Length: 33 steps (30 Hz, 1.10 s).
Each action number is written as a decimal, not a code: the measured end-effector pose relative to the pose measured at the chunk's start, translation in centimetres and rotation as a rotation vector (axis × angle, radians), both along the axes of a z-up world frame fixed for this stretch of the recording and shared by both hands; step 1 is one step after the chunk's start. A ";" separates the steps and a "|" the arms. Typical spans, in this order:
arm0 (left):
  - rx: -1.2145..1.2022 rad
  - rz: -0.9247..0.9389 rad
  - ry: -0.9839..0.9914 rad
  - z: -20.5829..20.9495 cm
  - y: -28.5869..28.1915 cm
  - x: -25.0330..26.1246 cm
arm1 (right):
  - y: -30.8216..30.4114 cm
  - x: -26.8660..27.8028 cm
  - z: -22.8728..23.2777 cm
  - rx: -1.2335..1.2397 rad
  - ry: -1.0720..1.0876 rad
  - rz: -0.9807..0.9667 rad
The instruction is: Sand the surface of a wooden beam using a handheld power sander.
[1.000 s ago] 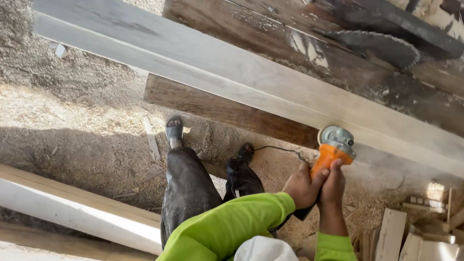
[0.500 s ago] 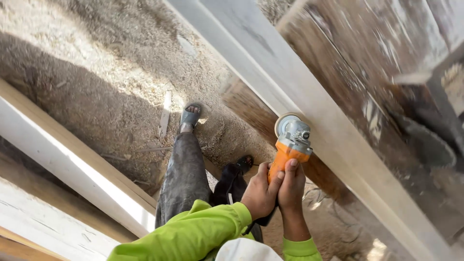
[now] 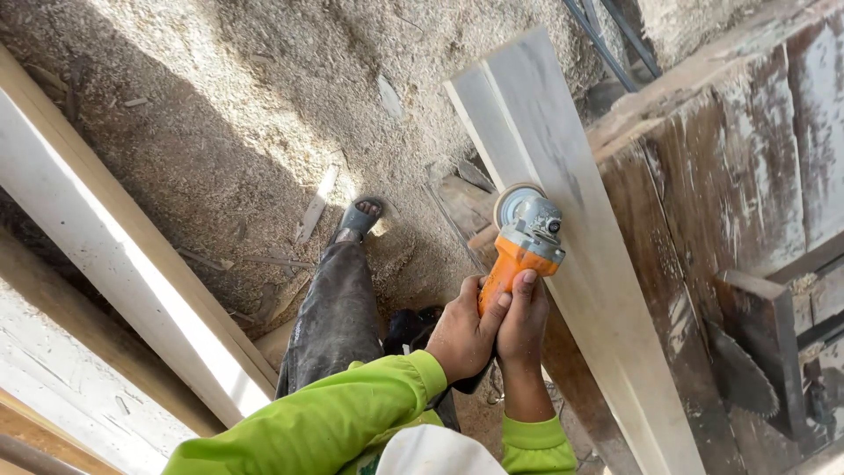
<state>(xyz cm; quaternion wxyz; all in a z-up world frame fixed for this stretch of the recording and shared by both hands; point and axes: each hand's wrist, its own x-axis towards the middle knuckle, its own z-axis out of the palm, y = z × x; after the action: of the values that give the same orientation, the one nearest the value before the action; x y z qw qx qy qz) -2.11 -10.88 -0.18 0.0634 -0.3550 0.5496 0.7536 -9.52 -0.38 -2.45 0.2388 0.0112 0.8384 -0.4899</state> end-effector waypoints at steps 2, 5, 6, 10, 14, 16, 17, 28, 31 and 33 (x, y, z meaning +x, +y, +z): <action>0.005 0.002 -0.005 0.0 -2.0 -0.6 | -2.2 -0.7 -0.1 -0.037 -0.030 -0.012; -0.024 0.037 -0.004 -0.7 -4.4 -1.5 | -5.5 -2.3 -0.7 -0.061 -0.047 0.027; -0.059 0.069 0.007 -1.1 -5.2 -1.7 | -6.5 -2.8 -1.0 -0.047 -0.029 0.077; -0.094 0.141 -0.005 -1.1 -8.8 -3.3 | -11.2 -4.6 -1.0 -0.005 0.078 0.196; -0.141 0.135 0.017 -1.4 -8.2 -2.8 | -10.4 -4.1 -1.3 -0.089 0.019 0.149; -0.170 0.129 0.032 -2.4 -8.2 -3.3 | -11.0 -4.8 -1.6 -0.105 0.024 0.132; -0.154 0.137 0.044 -2.5 -8.1 -3.1 | -11.4 -4.6 -1.2 -0.145 -0.001 0.113; -0.151 0.066 -0.041 -1.1 -8.0 -3.1 | -9.7 -3.9 -1.8 -0.073 0.036 0.096; -0.068 0.014 -0.024 -0.1 -5.6 -2.1 | -7.3 -2.3 0.0 0.018 0.040 0.044; -0.044 0.003 -0.047 0.3 -4.7 -2.1 | -6.1 -1.9 0.1 0.037 0.020 0.012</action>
<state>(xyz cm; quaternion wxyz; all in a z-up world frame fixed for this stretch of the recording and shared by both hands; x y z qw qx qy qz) -4.23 -15.61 0.15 0.0675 -0.3748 0.5638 0.7328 -11.41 -6.52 -2.32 0.2329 0.0057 0.8496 -0.4731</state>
